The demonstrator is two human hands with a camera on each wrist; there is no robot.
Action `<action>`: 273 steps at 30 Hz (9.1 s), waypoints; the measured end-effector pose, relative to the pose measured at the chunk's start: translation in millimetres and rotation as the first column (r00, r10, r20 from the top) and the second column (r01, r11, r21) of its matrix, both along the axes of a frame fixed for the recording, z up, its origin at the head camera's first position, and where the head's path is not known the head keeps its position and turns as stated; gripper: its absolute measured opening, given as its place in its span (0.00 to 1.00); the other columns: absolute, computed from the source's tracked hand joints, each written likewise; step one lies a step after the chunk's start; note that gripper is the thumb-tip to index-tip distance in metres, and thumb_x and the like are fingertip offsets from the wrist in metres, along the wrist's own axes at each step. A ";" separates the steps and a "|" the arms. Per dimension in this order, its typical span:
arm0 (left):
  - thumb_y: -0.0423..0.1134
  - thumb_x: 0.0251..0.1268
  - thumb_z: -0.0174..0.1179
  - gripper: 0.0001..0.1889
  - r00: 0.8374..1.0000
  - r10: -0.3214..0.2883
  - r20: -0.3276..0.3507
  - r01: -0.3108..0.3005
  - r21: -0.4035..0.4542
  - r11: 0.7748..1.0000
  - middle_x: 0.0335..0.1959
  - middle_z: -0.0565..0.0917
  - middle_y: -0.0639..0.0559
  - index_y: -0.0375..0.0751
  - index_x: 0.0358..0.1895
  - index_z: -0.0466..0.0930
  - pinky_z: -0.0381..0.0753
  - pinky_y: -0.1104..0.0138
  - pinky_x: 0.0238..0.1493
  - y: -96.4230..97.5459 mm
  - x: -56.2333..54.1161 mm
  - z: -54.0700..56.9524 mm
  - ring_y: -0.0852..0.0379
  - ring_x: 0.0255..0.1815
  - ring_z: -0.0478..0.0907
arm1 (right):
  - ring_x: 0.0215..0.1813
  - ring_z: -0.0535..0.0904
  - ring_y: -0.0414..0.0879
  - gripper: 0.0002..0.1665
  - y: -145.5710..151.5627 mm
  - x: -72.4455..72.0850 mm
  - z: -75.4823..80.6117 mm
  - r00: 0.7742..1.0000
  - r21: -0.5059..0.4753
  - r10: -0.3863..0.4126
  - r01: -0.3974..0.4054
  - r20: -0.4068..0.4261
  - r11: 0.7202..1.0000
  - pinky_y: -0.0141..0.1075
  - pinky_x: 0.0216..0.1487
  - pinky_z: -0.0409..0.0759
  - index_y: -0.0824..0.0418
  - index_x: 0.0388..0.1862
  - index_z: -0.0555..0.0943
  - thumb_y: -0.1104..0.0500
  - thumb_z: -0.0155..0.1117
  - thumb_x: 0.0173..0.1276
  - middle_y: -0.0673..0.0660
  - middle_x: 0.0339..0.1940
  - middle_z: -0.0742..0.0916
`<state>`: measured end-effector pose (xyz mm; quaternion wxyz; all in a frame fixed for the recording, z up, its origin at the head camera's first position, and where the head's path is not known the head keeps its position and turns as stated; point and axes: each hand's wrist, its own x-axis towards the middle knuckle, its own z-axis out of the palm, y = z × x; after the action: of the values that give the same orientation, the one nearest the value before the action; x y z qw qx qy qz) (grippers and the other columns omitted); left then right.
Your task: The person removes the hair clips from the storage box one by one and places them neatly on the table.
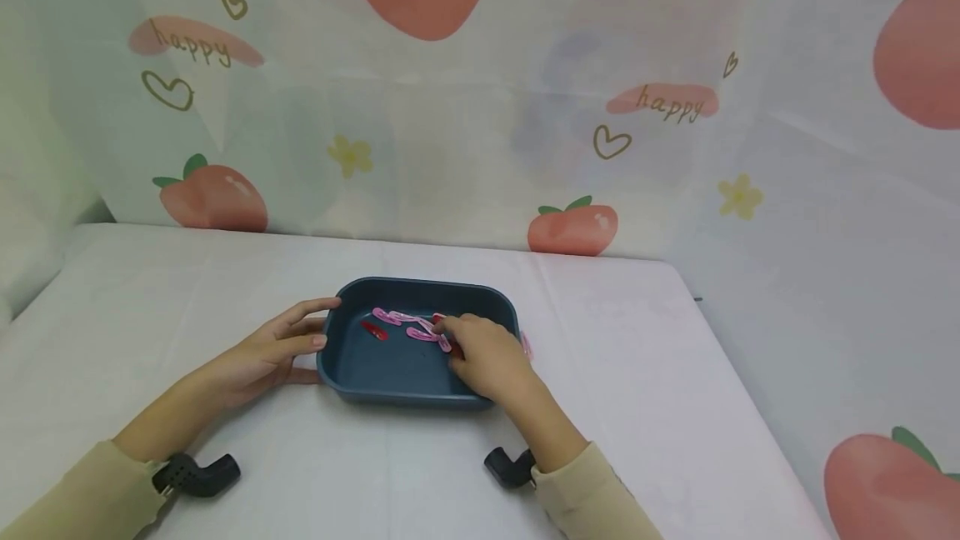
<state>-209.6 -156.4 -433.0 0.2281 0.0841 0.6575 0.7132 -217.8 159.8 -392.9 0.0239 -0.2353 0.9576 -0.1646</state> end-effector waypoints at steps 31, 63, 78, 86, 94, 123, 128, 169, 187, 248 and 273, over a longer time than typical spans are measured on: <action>0.38 0.74 0.58 0.32 1.000 -0.003 0.000 0.003 0.004 1.000 0.77 0.56 0.36 0.55 0.77 0.59 0.81 0.42 0.54 -1.1 1.2 0.1 0.32 0.72 0.63 | 0.38 0.80 0.42 0.20 12.3 -10.4 4.2 0.990 -0.401 0.074 -0.020 0.119 0.916 0.35 0.39 0.81 0.54 0.55 0.85 0.66 0.69 0.64 0.47 0.35 0.84; 0.39 0.73 0.58 0.32 1.000 -0.011 -0.005 0.011 0.006 1.000 0.77 0.55 0.36 0.55 0.77 0.58 0.81 0.42 0.54 -1.4 0.0 0.3 0.31 0.73 0.61 | 0.41 0.85 0.52 0.21 67.5 -22.3 42.8 0.979 -0.605 -0.025 0.146 0.204 0.783 0.36 0.43 0.87 0.57 0.60 0.79 0.66 0.63 0.69 0.60 0.42 0.83; 0.38 0.73 0.58 0.32 1.000 -0.004 0.007 0.004 0.006 1.000 0.77 0.54 0.37 0.55 0.77 0.59 0.80 0.41 0.54 -0.8 2.2 0.3 0.31 0.74 0.60 | 0.39 0.84 0.47 0.20 103.7 -36.0 34.3 0.965 -0.649 -0.049 0.210 0.258 0.731 0.35 0.45 0.87 0.66 0.61 0.77 0.67 0.62 0.70 0.68 0.44 0.81; 0.37 0.74 0.56 0.31 1.000 -0.008 0.004 0.008 0.009 1.000 0.77 0.54 0.36 0.53 0.77 0.58 0.80 0.41 0.54 -0.2 1.8 0.5 0.31 0.74 0.60 | 0.39 0.83 0.47 0.21 112.1 -43.1 23.3 0.942 -0.600 -0.071 0.265 0.327 0.755 0.37 0.45 0.87 0.67 0.61 0.75 0.67 0.62 0.70 0.68 0.43 0.81; 0.37 0.75 0.56 0.31 1.000 -0.007 0.009 0.007 -0.004 1.000 0.77 0.55 0.36 0.53 0.77 0.58 0.80 0.41 0.54 1.2 2.8 1.0 0.31 0.73 0.60 | 0.40 0.81 0.50 0.23 120.8 -47.2 7.0 0.913 -0.532 -0.096 0.314 0.396 0.786 0.37 0.45 0.87 0.70 0.62 0.74 0.68 0.61 0.68 0.67 0.42 0.81; 0.38 0.75 0.56 0.31 1.000 -0.010 -0.014 0.010 -0.002 1.000 0.77 0.54 0.36 0.52 0.77 0.57 0.79 0.41 0.56 0.5 5.7 2.0 0.31 0.74 0.58 | 0.40 0.78 0.50 0.17 124.5 -50.2 -4.7 0.867 -0.284 -0.147 0.310 0.476 0.907 0.35 0.42 0.80 0.64 0.53 0.83 0.68 0.66 0.64 0.59 0.38 0.83; 0.39 0.74 0.57 0.31 1.000 -0.007 -0.016 0.006 -0.009 1.000 0.77 0.54 0.36 0.53 0.77 0.58 0.80 0.41 0.55 0.7 5.7 1.7 0.31 0.74 0.58 | 0.41 0.79 0.50 0.17 123.3 -48.2 -2.1 0.871 -0.251 -0.176 0.317 0.459 0.915 0.37 0.42 0.80 0.62 0.54 0.82 0.67 0.65 0.66 0.60 0.40 0.83; 0.36 0.75 0.56 0.31 1.000 0.006 -0.006 -0.006 0.014 1.000 0.76 0.56 0.36 0.52 0.77 0.58 0.80 0.41 0.54 0.6 5.2 -0.2 0.32 0.73 0.59 | 0.49 0.81 0.64 0.20 14.5 -25.4 24.0 0.938 -0.684 0.203 0.048 0.282 0.728 0.43 0.49 0.86 0.66 0.60 0.78 0.60 0.64 0.72 0.66 0.47 0.84; 0.37 0.74 0.57 0.31 1.000 0.001 -0.018 -0.001 0.005 1.000 0.77 0.55 0.36 0.52 0.77 0.58 0.80 0.41 0.54 -2.9 6.9 3.0 0.31 0.74 0.59 | 0.40 0.83 0.43 0.21 -1.8 -27.5 -8.4 0.980 -0.388 0.106 -0.032 0.170 0.921 0.36 0.44 0.81 0.57 0.57 0.82 0.65 0.68 0.65 0.53 0.42 0.86; 0.39 0.73 0.59 0.32 1.000 0.004 -0.009 -0.004 0.002 1.000 0.76 0.56 0.36 0.53 0.76 0.59 0.81 0.42 0.53 -1.1 3.1 -2.0 0.31 0.73 0.61 | 0.45 0.81 0.52 0.27 12.1 -22.4 18.8 0.964 -0.617 0.104 0.073 0.246 0.783 0.35 0.46 0.85 0.59 0.64 0.79 0.69 0.66 0.64 0.60 0.45 0.85; 0.39 0.73 0.58 0.31 1.000 -0.010 -0.016 0.010 0.014 1.000 0.76 0.56 0.36 0.53 0.76 0.59 0.81 0.42 0.54 -2.7 2.0 -2.6 0.31 0.73 0.60 | 0.44 0.83 0.51 0.23 58.1 -28.8 42.8 0.981 -0.642 -0.008 0.132 0.194 0.755 0.31 0.48 0.84 0.61 0.62 0.80 0.67 0.65 0.67 0.62 0.48 0.83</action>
<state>-207.6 -159.1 -435.6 0.2260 0.0946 0.6536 0.7161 -246.6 217.9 -350.2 0.0202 -0.1770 0.8424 -0.5086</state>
